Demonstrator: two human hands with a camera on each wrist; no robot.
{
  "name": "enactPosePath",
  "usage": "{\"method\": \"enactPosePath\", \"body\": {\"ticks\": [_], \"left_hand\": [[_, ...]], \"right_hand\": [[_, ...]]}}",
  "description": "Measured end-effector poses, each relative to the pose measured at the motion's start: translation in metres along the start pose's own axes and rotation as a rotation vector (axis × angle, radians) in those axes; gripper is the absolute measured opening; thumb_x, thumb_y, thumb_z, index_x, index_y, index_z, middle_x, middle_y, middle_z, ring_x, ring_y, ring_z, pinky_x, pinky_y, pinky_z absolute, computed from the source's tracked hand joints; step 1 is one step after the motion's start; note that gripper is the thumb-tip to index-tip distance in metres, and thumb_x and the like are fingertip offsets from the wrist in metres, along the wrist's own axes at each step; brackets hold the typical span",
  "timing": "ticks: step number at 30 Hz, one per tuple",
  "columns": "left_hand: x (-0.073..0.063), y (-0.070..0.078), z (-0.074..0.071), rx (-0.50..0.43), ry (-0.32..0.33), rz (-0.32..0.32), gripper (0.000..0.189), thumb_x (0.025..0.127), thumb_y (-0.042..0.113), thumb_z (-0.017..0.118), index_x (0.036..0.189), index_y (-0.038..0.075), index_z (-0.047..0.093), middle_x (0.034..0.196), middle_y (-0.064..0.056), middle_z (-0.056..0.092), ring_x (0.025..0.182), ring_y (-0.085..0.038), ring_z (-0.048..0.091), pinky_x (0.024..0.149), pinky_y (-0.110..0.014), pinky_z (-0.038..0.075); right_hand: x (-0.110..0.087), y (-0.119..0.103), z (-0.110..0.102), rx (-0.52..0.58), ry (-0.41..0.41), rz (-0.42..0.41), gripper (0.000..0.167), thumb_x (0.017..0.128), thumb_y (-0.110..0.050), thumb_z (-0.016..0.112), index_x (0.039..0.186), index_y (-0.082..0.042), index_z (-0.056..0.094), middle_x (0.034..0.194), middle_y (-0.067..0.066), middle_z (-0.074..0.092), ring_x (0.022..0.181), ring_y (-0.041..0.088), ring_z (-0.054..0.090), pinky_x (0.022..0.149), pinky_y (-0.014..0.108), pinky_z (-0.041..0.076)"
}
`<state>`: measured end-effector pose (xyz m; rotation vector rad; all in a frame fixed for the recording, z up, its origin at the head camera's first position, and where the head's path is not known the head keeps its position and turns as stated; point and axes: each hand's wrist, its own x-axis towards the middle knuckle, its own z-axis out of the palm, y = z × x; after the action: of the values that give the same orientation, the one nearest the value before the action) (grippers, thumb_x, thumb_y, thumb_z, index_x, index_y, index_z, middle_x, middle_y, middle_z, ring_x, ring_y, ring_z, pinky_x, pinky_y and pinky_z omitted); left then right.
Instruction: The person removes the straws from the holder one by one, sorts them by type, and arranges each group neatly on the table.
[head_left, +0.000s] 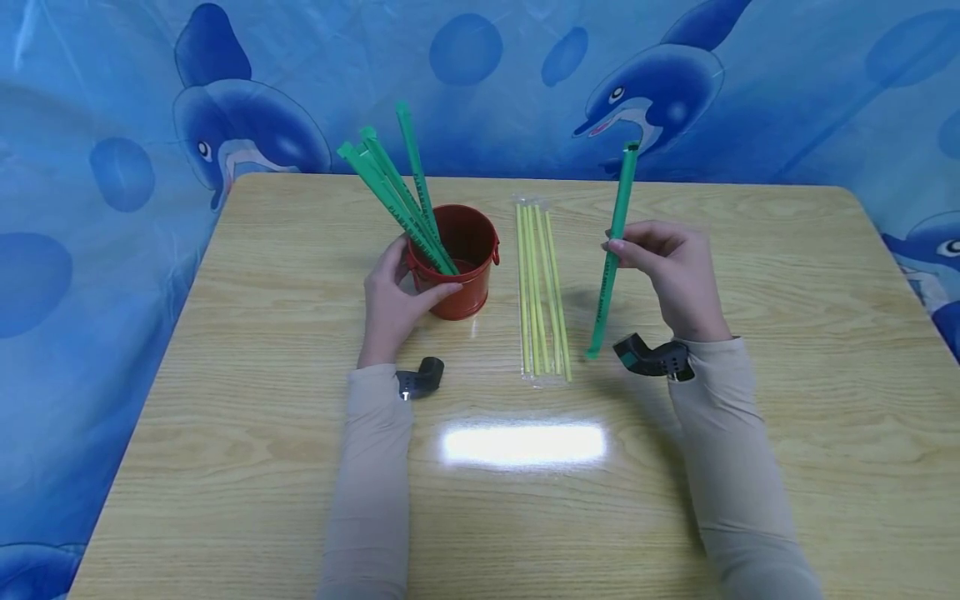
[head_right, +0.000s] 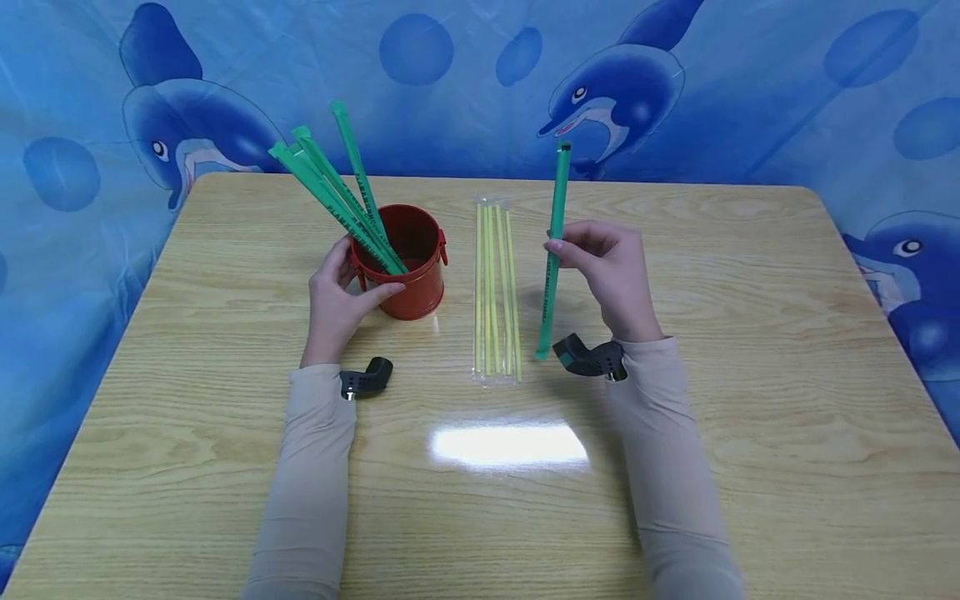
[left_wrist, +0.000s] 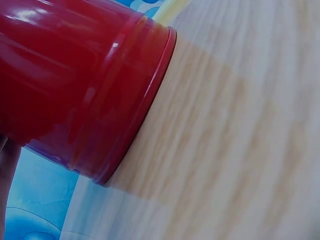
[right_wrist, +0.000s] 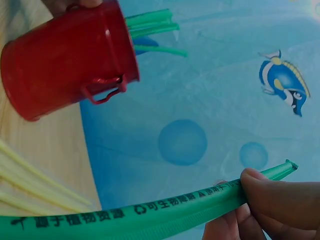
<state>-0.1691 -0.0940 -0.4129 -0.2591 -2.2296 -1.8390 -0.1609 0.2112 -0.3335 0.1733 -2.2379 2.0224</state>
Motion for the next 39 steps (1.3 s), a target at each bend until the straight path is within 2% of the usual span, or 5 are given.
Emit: {"method": "enactPosePath", "body": {"ticks": [5,14,25,31,39], "left_hand": [[0.0,-0.001,0.0,0.003,-0.007,-0.011,0.068,0.073,0.021,0.083,0.133,0.012,0.051,0.129,-0.001,0.057,0.117,-0.015,0.054,0.1,-0.035,0.044],[0.0,-0.001,0.001,-0.011,-0.008,-0.022,0.067,0.073,0.019,0.083,0.133,0.011,0.051,0.129,-0.002,0.057,0.118,-0.015,0.054,0.1,-0.033,0.043],[-0.001,0.0,0.003,-0.012,-0.004,-0.007,0.067,0.072,0.016,0.083,0.132,0.009,0.052,0.128,-0.003,0.057,0.117,-0.016,0.054,0.1,-0.033,0.044],[0.0,0.002,0.001,-0.003,-0.002,-0.021,0.068,0.073,0.018,0.083,0.133,0.01,0.051,0.129,-0.003,0.056,0.118,-0.016,0.053,0.1,-0.033,0.043],[0.0,0.002,0.001,-0.007,-0.006,-0.026,0.068,0.074,0.018,0.082,0.133,0.01,0.051,0.13,-0.003,0.056,0.118,-0.016,0.053,0.101,-0.034,0.043]], "right_hand": [[0.001,0.014,-0.008,-0.054,0.008,0.065,0.011,0.087,-0.006,0.067,0.094,0.002,0.071,0.085,0.001,0.07,0.079,0.012,0.065,0.072,0.022,0.053],[0.016,0.056,-0.009,0.059,0.077,0.157,0.017,0.086,-0.005,0.068,0.098,0.006,0.069,0.085,0.0,0.069,0.078,0.012,0.066,0.071,0.02,0.053],[0.023,0.087,-0.013,-0.023,0.109,0.286,0.005,0.083,-0.008,0.073,0.087,-0.007,0.075,0.08,-0.002,0.07,0.065,0.008,0.061,0.061,0.019,0.053],[0.026,0.096,-0.014,-0.085,0.1,0.284,0.007,0.082,-0.01,0.073,0.087,-0.005,0.075,0.077,-0.001,0.068,0.059,0.007,0.059,0.055,0.018,0.053],[0.026,0.097,-0.009,-0.174,0.118,0.286,0.015,0.083,-0.005,0.071,0.092,0.007,0.071,0.072,-0.007,0.065,0.057,0.005,0.057,0.053,0.016,0.052]]}}
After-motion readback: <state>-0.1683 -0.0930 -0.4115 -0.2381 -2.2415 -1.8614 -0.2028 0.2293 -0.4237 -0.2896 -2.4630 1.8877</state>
